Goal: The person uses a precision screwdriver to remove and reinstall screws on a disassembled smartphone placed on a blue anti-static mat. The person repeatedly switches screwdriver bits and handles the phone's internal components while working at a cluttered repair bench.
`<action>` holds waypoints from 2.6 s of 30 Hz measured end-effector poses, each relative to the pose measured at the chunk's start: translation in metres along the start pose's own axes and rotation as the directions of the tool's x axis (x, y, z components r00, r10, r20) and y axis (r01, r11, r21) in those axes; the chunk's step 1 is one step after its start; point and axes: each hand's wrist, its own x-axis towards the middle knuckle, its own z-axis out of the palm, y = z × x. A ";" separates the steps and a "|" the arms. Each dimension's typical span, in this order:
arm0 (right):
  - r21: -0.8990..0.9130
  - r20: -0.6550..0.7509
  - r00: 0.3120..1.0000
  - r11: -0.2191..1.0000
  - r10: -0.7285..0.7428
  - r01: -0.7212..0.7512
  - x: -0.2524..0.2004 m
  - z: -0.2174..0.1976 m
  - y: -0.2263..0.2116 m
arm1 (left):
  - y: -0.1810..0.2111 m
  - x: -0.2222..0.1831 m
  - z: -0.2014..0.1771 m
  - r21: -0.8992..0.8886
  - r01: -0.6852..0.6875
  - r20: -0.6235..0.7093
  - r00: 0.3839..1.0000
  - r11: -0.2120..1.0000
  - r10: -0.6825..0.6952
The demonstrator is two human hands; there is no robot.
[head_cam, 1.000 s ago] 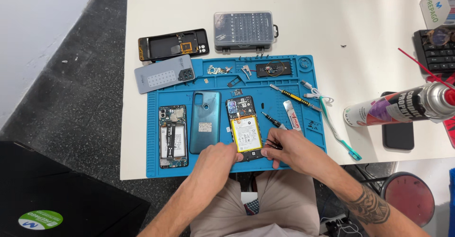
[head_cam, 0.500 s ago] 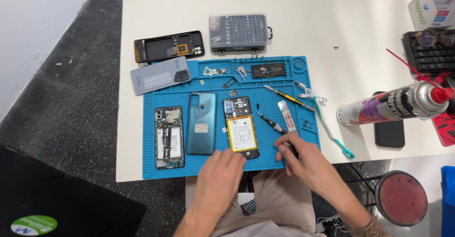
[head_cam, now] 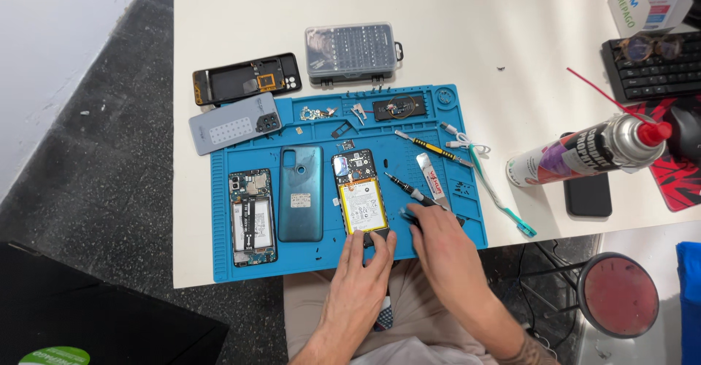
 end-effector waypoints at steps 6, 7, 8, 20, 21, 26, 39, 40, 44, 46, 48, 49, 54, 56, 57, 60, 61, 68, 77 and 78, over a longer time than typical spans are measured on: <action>-0.265 -0.185 0.973 0.960 -0.142 0.089 0.010 -0.012 0.001 | 0.002 -0.011 0.013 -0.241 0.092 -0.106 0.987 0.966 -0.120; -0.266 -0.185 0.972 0.959 -0.146 0.093 0.013 -0.012 0.014 | -0.001 -0.008 0.010 -0.240 0.094 -0.108 0.986 0.966 -0.123; -0.316 -0.177 0.979 0.948 -0.106 0.045 0.014 -0.011 0.028 | -0.002 -0.008 0.007 -0.306 0.114 -0.123 0.980 0.945 -0.158; 0.266 -0.033 0.898 0.870 0.438 -0.415 -0.003 -0.079 0.001 | -0.025 0.000 -0.017 -0.581 0.182 -0.183 0.921 0.794 -0.345; 0.405 0.019 0.866 0.789 0.499 -0.463 -0.005 -0.082 -0.001 | -0.031 0.003 -0.026 -0.690 0.188 -0.165 0.900 0.699 -0.404; 0.573 0.037 0.909 0.737 0.415 -0.359 -0.029 -0.069 0.015 | -0.048 0.025 -0.065 -0.950 0.304 0.230 0.837 0.073 -0.497; 0.604 0.075 0.893 0.693 0.443 -0.394 -0.040 -0.063 0.008 | -0.050 0.028 -0.067 -0.932 0.267 0.357 0.790 -0.244 -0.498; 0.603 0.076 0.893 0.693 0.444 -0.395 -0.042 -0.064 0.007 | -0.049 0.027 -0.065 -0.932 0.268 0.358 0.790 -0.246 -0.498; 0.603 0.086 0.898 0.695 0.432 -0.392 -0.045 -0.066 0.005 | -0.044 0.024 -0.055 -0.907 0.263 0.403 0.771 -0.330 -0.494; 0.613 0.090 0.898 0.687 0.430 -0.390 -0.046 -0.065 0.006 | -0.042 0.023 -0.050 -0.912 0.255 0.392 0.772 -0.321 -0.501; 0.617 0.087 0.902 0.688 0.423 -0.382 -0.047 -0.064 0.008 | -0.040 0.022 -0.045 -0.918 0.236 0.374 0.779 -0.317 -0.504; 0.617 0.087 0.902 0.688 0.423 -0.383 -0.047 -0.064 0.008 | -0.040 0.022 -0.043 -0.918 0.236 0.374 0.778 -0.317 -0.504; 0.667 0.088 0.908 0.652 0.411 -0.360 -0.041 -0.070 -0.002 | -0.037 0.019 -0.032 -0.936 0.199 0.329 0.787 -0.289 -0.522; 0.725 0.078 0.927 0.617 0.367 -0.305 -0.043 -0.065 -0.004 | -0.034 0.018 -0.029 -0.948 0.173 0.295 0.792 -0.267 -0.534; 0.779 0.062 0.944 0.576 0.324 -0.249 -0.043 -0.062 -0.005 | -0.033 0.018 -0.028 -0.959 0.147 0.260 0.797 -0.244 -0.545; 0.834 0.243 0.937 0.438 0.252 -0.335 -0.030 -0.043 -0.020 | -0.032 0.023 -0.052 -0.986 0.103 0.156 0.850 -0.132 -0.503; 0.835 0.241 0.937 0.438 0.253 -0.333 -0.030 -0.040 -0.020 | -0.031 0.024 -0.053 -0.986 0.102 0.155 0.851 -0.132 -0.501; 0.868 0.108 0.983 0.468 0.149 -0.167 -0.029 -0.024 -0.018 | -0.034 0.022 -0.052 -0.976 0.106 0.192 0.833 -0.191 -0.518; 0.844 0.021 0.989 0.528 0.145 -0.095 -0.031 -0.027 -0.028 | -0.043 0.020 -0.060 -0.987 0.089 0.145 0.863 -0.136 -0.484; 0.838 0.018 0.990 0.538 0.141 -0.092 -0.031 -0.027 -0.028 | -0.044 0.020 -0.061 -0.992 0.074 0.113 0.876 -0.102 -0.469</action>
